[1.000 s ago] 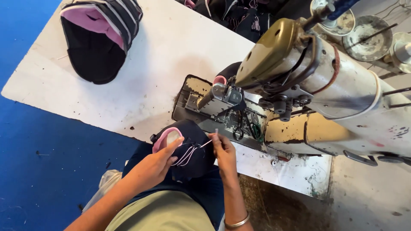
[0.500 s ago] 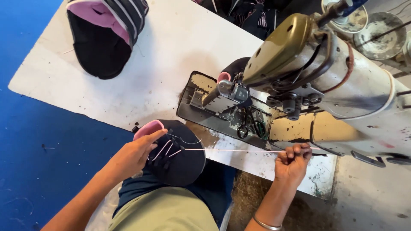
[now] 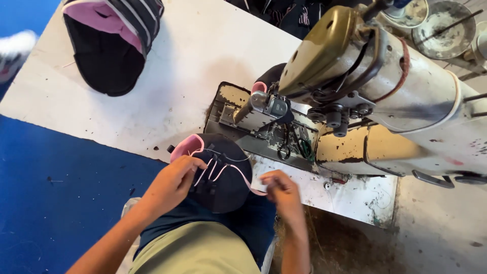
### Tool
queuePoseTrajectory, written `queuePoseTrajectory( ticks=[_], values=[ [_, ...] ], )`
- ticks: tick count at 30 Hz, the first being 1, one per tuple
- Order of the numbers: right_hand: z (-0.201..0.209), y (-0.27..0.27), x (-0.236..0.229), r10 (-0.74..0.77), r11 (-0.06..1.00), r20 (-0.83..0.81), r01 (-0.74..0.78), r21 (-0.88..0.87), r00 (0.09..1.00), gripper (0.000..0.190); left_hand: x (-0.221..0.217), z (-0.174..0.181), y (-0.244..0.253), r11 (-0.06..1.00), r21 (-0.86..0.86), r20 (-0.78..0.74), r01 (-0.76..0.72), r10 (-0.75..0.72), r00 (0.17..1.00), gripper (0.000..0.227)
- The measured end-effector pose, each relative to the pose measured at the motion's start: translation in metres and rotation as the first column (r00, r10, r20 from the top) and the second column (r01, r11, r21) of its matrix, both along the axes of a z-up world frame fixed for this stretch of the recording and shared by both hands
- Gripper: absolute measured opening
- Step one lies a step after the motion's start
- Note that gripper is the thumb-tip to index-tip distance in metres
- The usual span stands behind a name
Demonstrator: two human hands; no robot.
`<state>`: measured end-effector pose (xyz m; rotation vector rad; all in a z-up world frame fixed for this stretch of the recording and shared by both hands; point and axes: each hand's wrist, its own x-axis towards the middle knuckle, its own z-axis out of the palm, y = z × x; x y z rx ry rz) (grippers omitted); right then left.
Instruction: The person uses a sewing machine to stitch pink laces onto the top of a black shoe. They repeatedly guide the shoe under the needle, sew a section, and then pull the shoe away to adjust the laces before continuing the process.
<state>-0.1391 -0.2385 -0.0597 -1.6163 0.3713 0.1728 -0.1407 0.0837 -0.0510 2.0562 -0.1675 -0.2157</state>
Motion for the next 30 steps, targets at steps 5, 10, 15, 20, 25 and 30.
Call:
queuePoseTrajectory(
  ticks=[5, 10, 15, 20, 25, 30],
  values=[
    [0.044, 0.053, -0.004, 0.448, 0.882, -0.054, -0.451, -0.139, 0.892, 0.016, -0.005, 0.002, -0.013, 0.981, -0.196, 0.065, 0.008, 0.005, 0.998, 0.045],
    [0.056, 0.06, -0.004, 0.552, 0.774, 0.028, -0.5, -0.388, 0.834, 0.017, -0.008, 0.013, -0.021, 0.995, -0.102, -0.045, -0.018, 0.013, 0.999, 0.074],
    [0.063, 0.063, -0.006, 0.566, 0.741, -0.002, -0.51, -0.436, 0.825, 0.018, -0.012, 0.008, -0.025, 0.997, -0.077, 0.028, -0.028, 0.03, 0.999, 0.071],
    [0.071, 0.073, -0.006, 0.577, 0.744, 0.059, -0.495, -0.448, 0.814, 0.016, -0.012, 0.008, -0.026, 0.996, -0.08, 0.048, -0.04, 0.044, 0.998, 0.071],
    [0.062, 0.069, -0.006, 0.496, 0.792, 0.035, -0.436, -0.428, 0.867, 0.016, -0.012, 0.013, -0.023, 0.991, -0.114, 0.001, -0.075, 0.076, 0.997, 0.072],
    [0.063, 0.07, -0.01, 0.539, 0.768, 0.028, -0.478, -0.427, 0.842, 0.015, -0.014, 0.003, -0.024, 0.988, -0.142, 0.079, -0.061, 0.073, 0.994, 0.071]
  ],
)
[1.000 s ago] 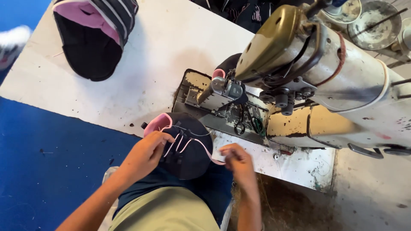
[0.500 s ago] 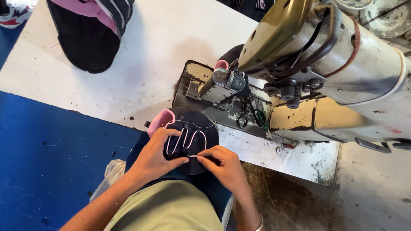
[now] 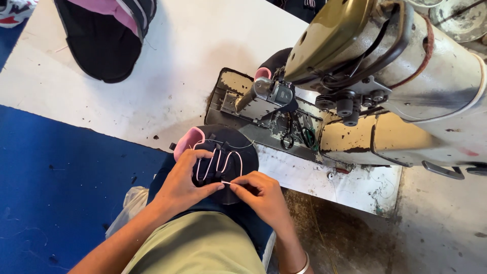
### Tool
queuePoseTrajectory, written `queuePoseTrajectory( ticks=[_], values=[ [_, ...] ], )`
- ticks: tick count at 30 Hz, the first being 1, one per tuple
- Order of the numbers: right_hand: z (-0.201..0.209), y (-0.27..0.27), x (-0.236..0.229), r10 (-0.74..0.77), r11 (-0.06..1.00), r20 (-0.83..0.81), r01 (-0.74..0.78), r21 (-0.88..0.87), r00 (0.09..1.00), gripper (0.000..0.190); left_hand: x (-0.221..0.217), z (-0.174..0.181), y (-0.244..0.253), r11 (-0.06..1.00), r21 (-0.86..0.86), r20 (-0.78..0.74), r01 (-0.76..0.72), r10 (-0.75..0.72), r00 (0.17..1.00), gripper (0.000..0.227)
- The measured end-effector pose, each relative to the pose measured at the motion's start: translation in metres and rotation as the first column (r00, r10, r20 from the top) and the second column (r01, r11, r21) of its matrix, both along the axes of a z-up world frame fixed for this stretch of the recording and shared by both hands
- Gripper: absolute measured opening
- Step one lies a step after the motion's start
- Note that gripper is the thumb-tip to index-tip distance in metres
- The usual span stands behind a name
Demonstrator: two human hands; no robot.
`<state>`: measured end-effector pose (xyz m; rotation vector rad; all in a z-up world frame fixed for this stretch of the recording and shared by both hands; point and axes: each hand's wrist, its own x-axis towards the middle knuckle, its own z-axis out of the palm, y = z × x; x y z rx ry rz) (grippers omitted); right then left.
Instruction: The person uses a sewing machine to stitch pink laces onto the top of a black shoe. They repeatedly guide the shoe under the needle, sew a section, and then pull the shoe away to adjust the laces before continuing the process.
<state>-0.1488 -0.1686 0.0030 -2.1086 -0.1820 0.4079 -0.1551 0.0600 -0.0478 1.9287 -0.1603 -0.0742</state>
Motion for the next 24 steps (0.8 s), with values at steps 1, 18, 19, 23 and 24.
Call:
queuePoseTrajectory(
  ticks=[1, 18, 19, 23, 24],
  values=[
    [0.001, 0.0, 0.0, 0.008, 1.0, 0.016, -0.008, -0.007, 1.0, 0.015, 0.0, 0.0, 0.0, 1.0, 0.001, -0.007, -0.009, 0.009, 1.0, 0.071],
    [0.012, 0.014, 0.003, 0.075, 0.997, 0.118, -0.074, -0.011, 0.99, 0.018, 0.0, -0.006, 0.001, 0.999, -0.039, 0.026, -0.017, 0.018, 0.999, 0.07],
    [0.015, 0.017, 0.003, 0.081, 0.996, 0.069, -0.077, -0.054, 0.994, 0.022, 0.0, -0.007, 0.001, 0.997, -0.079, -0.071, -0.008, 0.003, 0.997, 0.058],
    [0.014, 0.02, 0.0, 0.206, 0.963, 0.259, -0.148, -0.226, 0.944, 0.021, -0.003, -0.022, -0.001, 0.952, -0.303, -0.187, -0.03, -0.029, 0.982, 0.04],
    [0.013, 0.02, 0.0, 0.205, 0.963, 0.26, -0.147, -0.226, 0.944, 0.021, -0.002, -0.022, 0.0, 0.952, -0.304, -0.186, -0.029, -0.029, 0.982, 0.04]
  ],
)
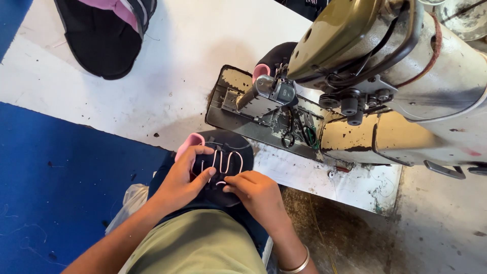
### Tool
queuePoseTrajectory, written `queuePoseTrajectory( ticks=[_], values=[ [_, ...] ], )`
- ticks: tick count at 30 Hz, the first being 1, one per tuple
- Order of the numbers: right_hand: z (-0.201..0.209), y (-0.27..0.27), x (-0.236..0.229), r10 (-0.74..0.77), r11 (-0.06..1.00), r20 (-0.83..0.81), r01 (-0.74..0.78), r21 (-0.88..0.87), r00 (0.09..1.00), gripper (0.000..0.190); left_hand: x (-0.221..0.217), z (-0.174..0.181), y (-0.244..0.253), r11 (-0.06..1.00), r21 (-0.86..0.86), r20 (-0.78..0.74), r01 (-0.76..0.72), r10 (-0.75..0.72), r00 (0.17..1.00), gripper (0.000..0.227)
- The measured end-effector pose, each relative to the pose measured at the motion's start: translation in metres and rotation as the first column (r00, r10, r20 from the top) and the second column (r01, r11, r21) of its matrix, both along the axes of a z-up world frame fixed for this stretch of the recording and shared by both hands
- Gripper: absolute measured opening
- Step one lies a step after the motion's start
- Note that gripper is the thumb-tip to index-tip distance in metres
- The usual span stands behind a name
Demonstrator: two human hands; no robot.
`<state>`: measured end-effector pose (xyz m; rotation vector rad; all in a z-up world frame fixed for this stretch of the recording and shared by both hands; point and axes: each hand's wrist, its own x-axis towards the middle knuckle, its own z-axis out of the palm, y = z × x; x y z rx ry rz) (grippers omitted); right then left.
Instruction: The person uses a sewing machine to stitch pink laces onto the top of a black shoe. They repeatedly guide the shoe under the needle, sew a section, and then pull the shoe away to adjust the laces before continuing the process.
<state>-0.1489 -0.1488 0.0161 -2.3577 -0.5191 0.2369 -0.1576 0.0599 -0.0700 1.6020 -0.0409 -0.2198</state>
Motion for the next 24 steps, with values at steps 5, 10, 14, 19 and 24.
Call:
queuePoseTrajectory(
  ticks=[5, 10, 14, 19, 24],
  values=[
    [-0.006, 0.005, -0.003, 0.016, 0.998, 0.266, -0.029, 0.047, 0.964, 0.015, 0.005, 0.014, 0.002, 0.997, -0.07, -0.093, 0.026, -0.032, 0.995, 0.058],
    [-0.057, -0.055, 0.021, -0.325, 0.508, -0.276, 0.413, 0.756, 0.905, 0.014, -0.001, 0.04, 0.007, 0.935, 0.324, 0.164, 0.142, -0.203, 0.965, 0.077],
    [-0.021, -0.129, 0.056, -0.599, -0.214, -0.564, 0.565, 0.797, 0.568, 0.014, -0.004, 0.027, 0.028, 0.925, 0.369, 0.263, 0.087, -0.194, 0.945, 0.082],
    [-0.028, -0.106, 0.05, -0.598, -0.024, -0.555, 0.68, 0.733, 0.578, 0.009, 0.0, 0.048, 0.018, 0.944, 0.211, -0.046, 0.254, -0.25, 0.967, 0.085],
    [-0.061, -0.061, 0.011, -0.391, 0.456, -0.612, 0.722, 0.521, 0.688, 0.009, -0.011, 0.006, -0.005, 0.996, 0.001, -0.232, 0.094, -0.091, 0.968, 0.072]
  ],
)
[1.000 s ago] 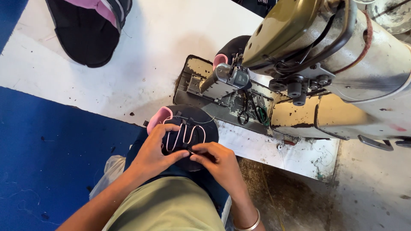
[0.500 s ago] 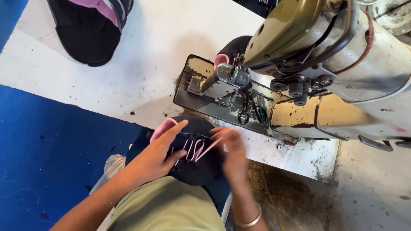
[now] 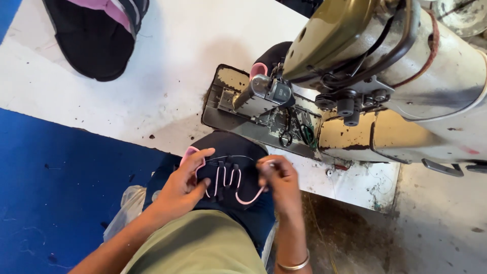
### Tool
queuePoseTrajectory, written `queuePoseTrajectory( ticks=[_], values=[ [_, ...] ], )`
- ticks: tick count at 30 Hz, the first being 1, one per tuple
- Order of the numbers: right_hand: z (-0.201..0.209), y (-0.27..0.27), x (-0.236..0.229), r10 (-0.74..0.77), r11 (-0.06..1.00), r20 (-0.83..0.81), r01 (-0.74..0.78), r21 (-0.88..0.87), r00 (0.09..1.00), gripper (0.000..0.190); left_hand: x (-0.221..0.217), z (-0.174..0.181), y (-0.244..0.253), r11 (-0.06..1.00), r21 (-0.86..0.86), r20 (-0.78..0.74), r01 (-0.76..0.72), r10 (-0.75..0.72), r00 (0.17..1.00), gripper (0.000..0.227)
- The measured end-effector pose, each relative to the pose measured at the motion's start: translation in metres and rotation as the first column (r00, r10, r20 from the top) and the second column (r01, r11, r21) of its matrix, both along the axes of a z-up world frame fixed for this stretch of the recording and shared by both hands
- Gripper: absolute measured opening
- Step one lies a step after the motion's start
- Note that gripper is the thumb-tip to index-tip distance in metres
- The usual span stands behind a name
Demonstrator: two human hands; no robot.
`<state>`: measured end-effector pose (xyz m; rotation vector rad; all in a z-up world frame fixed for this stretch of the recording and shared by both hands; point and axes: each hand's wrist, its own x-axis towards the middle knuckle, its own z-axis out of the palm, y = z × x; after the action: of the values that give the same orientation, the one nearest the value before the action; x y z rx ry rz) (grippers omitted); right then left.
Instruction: The person uses a sewing machine to stitch pink laces onto the top of a black shoe. They repeatedly guide the shoe under the needle, sew a section, and then pull the shoe away to adjust the laces before continuing the process.
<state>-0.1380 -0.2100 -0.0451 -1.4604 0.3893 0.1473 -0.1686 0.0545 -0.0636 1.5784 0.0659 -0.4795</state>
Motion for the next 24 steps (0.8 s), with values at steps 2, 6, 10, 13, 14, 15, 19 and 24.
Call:
queuePoseTrajectory(
  ticks=[2, 6, 10, 13, 14, 15, 19, 24],
  values=[
    [-0.01, 0.006, -0.008, 0.286, 0.957, 0.043, -0.284, -0.051, 0.957, 0.014, -0.004, -0.014, -0.002, 0.848, -0.519, -0.082, -0.108, 0.077, 0.994, 0.071],
    [0.003, 0.02, -0.006, 0.299, 0.947, -0.032, -0.301, -0.116, 0.954, 0.02, -0.002, 0.0, -0.004, 0.832, -0.545, -0.09, -0.098, 0.058, 0.994, 0.072],
    [0.011, 0.025, -0.009, 0.327, 0.92, -0.024, -0.324, -0.218, 0.945, 0.015, -0.004, -0.004, -0.008, 0.884, -0.454, 0.028, -0.11, 0.137, 0.99, 0.061],
    [0.019, 0.031, -0.009, 0.316, 0.916, -0.054, -0.319, -0.242, 0.947, 0.013, -0.001, 0.003, -0.016, 0.929, -0.33, 0.107, -0.164, 0.21, 0.972, 0.042],
    [0.022, 0.032, -0.009, 0.304, 0.917, -0.064, -0.31, -0.251, 0.95, 0.012, -0.001, 0.006, -0.019, 0.958, -0.193, 0.111, -0.21, 0.234, 0.966, 0.033],
    [0.026, 0.035, -0.009, 0.303, 0.917, -0.063, -0.309, -0.251, 0.951, 0.012, 0.001, 0.009, -0.019, 0.959, -0.193, 0.112, -0.209, 0.233, 0.966, 0.033],
    [0.037, 0.043, -0.009, 0.325, 0.865, -0.032, -0.311, -0.394, 0.945, 0.013, 0.004, 0.021, -0.019, 0.966, 0.058, 0.411, -0.251, 0.207, 0.888, 0.027],
    [0.04, 0.049, -0.009, 0.34, 0.855, 0.002, -0.308, -0.418, 0.94, 0.014, 0.004, 0.022, -0.019, 0.965, 0.081, 0.462, -0.251, 0.187, 0.867, 0.028]
  ],
)
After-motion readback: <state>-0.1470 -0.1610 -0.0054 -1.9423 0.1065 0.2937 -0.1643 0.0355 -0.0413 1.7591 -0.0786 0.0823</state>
